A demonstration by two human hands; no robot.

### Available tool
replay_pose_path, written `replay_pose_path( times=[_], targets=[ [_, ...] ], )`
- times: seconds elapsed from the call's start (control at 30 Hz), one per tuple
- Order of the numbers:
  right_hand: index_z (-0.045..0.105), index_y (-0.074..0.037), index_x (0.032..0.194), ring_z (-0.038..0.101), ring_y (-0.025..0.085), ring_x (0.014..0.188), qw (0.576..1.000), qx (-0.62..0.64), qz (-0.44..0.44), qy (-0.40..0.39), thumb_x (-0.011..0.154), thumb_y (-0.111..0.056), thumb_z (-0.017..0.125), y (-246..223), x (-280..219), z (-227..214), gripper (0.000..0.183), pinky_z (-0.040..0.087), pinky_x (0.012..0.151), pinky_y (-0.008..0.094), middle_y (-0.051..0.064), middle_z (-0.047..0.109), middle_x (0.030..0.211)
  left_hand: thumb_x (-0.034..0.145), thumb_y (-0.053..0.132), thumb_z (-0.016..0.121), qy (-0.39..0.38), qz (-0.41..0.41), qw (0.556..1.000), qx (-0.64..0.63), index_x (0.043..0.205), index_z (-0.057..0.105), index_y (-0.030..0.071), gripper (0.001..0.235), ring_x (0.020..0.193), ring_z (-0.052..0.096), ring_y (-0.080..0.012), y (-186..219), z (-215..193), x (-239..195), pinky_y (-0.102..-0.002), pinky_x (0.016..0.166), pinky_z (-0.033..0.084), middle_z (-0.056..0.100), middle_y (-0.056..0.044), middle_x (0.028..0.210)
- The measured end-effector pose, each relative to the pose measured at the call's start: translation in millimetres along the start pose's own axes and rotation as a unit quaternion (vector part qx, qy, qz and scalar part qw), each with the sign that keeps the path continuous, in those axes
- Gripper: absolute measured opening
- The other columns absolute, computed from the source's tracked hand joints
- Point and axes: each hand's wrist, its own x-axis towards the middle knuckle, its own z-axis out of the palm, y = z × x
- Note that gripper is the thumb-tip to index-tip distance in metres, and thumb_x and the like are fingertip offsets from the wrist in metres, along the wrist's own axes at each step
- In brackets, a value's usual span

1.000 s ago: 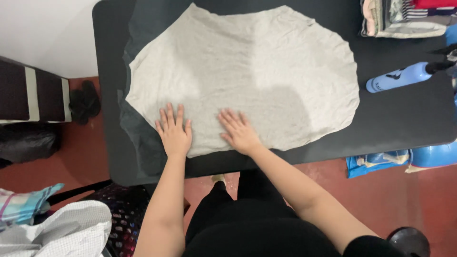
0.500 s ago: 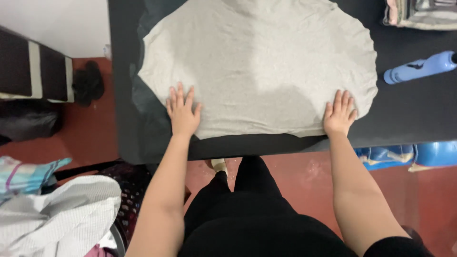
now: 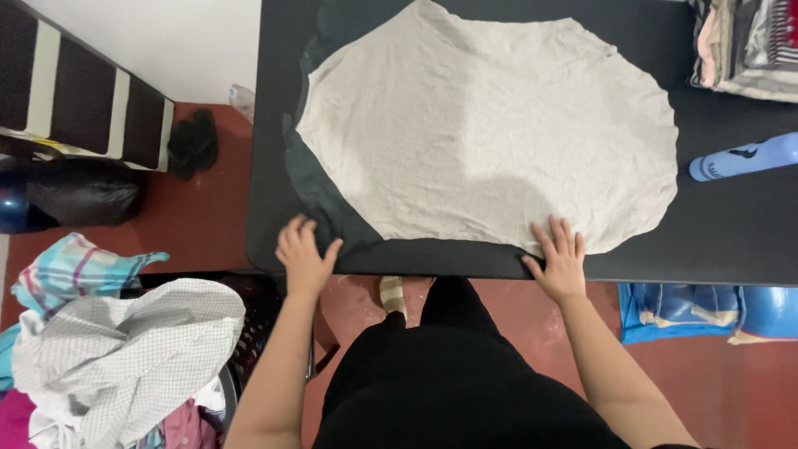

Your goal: Folding a t-shirt on a table.

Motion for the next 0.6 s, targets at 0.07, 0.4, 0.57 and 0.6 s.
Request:
replay_pose_path(
  times=[0.07, 0.4, 0.57, 0.6],
  targets=[
    [0.036, -0.04, 0.157, 0.018, 0.023, 0.159, 0.999, -0.015, -0.006, -0.039, 0.09, -0.065, 0.052, -3.9, -4.6, -9.8, 0.074, 0.015, 0.127, 0.053, -0.001, 0.023, 0.171, 0.088, 0.064, 0.065, -0.023, 0.021, 1.0, -0.005, 0.122, 0.059, 0.017, 0.057, 0.127, 0.046, -0.0362, -5.1, 14.4, -2.8, -0.054, 0.092, 0.046, 0.048, -0.007, 0.135],
    [0.059, -0.035, 0.127, 0.059, 0.022, 0.13, 0.991, -0.117, 0.036, 0.049, 0.096, -0.015, 0.056, 76.8, 23.1, 21.2, 0.037, 0.058, 0.091, 0.047, -0.005, 0.056, 0.138, 0.108, 0.019, 0.048, -0.009, -0.197, 0.761, -0.618, 0.141, 0.049, 0.011, 0.034, 0.066, 0.067, -0.0121, 10.4, -67.8, 39.2, -0.019, 0.057, 0.057, 0.059, -0.001, 0.083],
    [0.058, -0.038, 0.127, 0.056, 0.024, 0.13, 0.99, -0.083, 0.11, 0.007, 0.093, -0.018, 0.057, 80.7, 25.6, 17.9, 0.04, 0.057, 0.094, 0.048, -0.008, 0.051, 0.139, 0.086, -0.015, 0.04, -0.104, -0.087, 0.919, -0.37, 0.137, 0.056, 0.013, 0.06, 0.105, 0.07, -0.0333, -25.5, -32.6, 39.6, -0.044, 0.094, 0.054, 0.072, -0.014, 0.11],
    [0.055, -0.039, 0.13, 0.053, 0.024, 0.133, 0.99, -0.084, 0.112, -0.003, 0.092, -0.016, 0.059, 79.3, 24.3, 16.9, 0.044, 0.056, 0.096, 0.049, -0.008, 0.049, 0.142, 0.083, 0.003, 0.056, -0.087, -0.055, 0.982, -0.161, 0.134, 0.06, 0.02, 0.054, 0.109, 0.064, -0.0318, -28.4, -21.9, 38.1, -0.047, 0.087, 0.056, 0.065, -0.007, 0.115]
  ],
)
